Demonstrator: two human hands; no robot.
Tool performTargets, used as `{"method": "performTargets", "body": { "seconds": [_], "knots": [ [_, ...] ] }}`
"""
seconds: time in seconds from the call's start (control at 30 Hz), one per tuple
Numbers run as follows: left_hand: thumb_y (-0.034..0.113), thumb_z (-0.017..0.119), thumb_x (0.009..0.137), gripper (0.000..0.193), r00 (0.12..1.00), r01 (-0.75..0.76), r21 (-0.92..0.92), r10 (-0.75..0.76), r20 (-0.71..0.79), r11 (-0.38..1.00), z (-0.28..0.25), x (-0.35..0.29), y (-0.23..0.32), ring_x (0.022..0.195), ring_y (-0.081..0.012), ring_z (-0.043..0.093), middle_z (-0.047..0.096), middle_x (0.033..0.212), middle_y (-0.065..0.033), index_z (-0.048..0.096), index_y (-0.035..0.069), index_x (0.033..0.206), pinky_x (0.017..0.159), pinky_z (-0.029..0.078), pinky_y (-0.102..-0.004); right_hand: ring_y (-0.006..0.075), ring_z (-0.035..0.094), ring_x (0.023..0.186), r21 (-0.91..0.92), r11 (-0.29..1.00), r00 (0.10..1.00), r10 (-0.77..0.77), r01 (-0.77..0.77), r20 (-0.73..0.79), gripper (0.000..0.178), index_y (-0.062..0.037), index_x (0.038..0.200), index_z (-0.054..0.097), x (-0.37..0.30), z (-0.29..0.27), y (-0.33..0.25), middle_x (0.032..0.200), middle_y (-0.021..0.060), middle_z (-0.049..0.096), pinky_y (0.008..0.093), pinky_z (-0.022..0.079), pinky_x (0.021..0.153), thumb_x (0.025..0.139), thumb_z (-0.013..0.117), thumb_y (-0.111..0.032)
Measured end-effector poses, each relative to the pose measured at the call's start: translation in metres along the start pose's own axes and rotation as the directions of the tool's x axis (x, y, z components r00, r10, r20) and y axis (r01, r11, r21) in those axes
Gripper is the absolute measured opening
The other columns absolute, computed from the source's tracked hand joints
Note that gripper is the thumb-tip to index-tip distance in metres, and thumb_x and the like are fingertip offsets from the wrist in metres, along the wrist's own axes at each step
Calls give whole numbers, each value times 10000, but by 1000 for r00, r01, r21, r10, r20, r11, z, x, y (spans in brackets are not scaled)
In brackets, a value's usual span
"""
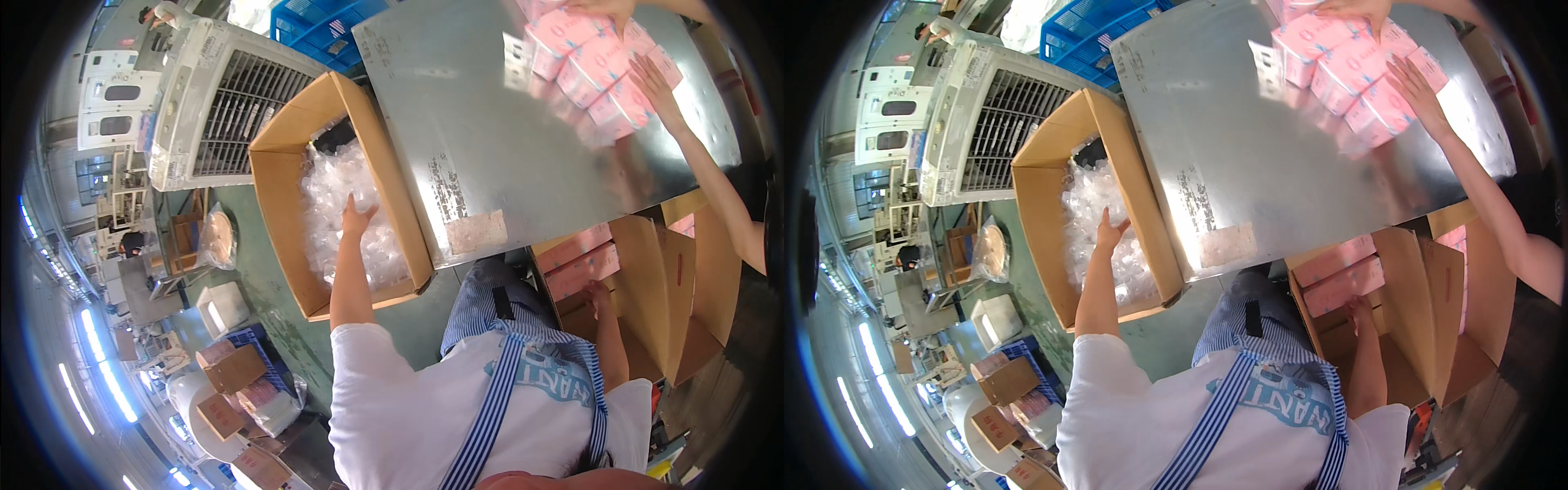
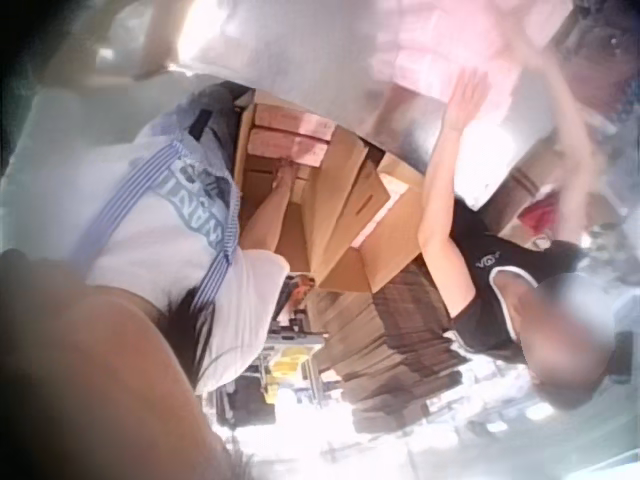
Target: The person packs pink rectangular packages into a cardboard box, places bubble wrap inside, and closes the box flaps. They then move the sealed box to a stack and repeat the process with a new box.
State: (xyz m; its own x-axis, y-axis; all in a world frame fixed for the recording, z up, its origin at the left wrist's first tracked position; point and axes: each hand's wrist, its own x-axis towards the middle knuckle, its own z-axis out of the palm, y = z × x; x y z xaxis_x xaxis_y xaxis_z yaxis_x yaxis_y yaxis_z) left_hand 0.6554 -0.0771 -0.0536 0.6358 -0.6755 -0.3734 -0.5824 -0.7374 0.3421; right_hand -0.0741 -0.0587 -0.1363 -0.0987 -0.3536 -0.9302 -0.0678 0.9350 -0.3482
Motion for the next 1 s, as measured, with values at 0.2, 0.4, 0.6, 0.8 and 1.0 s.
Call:
{"method": "performTargets", "body": {
  "seconds": [0.2,0.4,0.6,0.8,1.0],
  "knots": [
    [395,689,750,711,931,356,43,-350,-107,933,71,-9,87,1190,-358,498,427,1365,-204,406,231,1380,948,458,-403,127,595,709,-113,992,998,-56,58,23,319,-108,1192,531,-36,37,-61,901,46,637,233,386,493,875,496,-94],
    [121,576,836,267,961,-222,129,239,-137,966,-13,-61,66,855,-219,655,628,1137,-126,669,103,1085,731,541,-365,134,574,703,-271,938,975,-194,217,110,311,-70,1169,533,-49,62,-64,875,54,628,240,421,576,870,460,-24],
    [-36,595,777,285,927,-29,-645,-221,-303,764,-15,-51,24,609,-105,594,661,752,-66,707,78,1013,463,501,-265,146,575,726,-393,900,981,-155,189,116,284,-19,1131,552,-31,38,-32,864,68,629,286,464,644,852,509,-50],
    [4,637,839,294,871,-291,-924,-332,-363,246,-100,-75,108,688,-97,572,632,819,-32,611,19,1132,522,427,-223,255,628,874,-659,525,756,-647,539,103,201,16,1007,610,-29,23,-33,933,167,655,372,490,747,861,535,-101],
    [-18,597,868,274,977,48,-998,205,57,46,-46,-179,291,727,-96,598,639,883,-43,566,31,1135,524,440,-217,177,548,1050,-171,510,528,-845,843,80,316,-41,1180,574,-156,113,-145,1147,77,594,311,437,920,878,586,-133]
  ]
}}
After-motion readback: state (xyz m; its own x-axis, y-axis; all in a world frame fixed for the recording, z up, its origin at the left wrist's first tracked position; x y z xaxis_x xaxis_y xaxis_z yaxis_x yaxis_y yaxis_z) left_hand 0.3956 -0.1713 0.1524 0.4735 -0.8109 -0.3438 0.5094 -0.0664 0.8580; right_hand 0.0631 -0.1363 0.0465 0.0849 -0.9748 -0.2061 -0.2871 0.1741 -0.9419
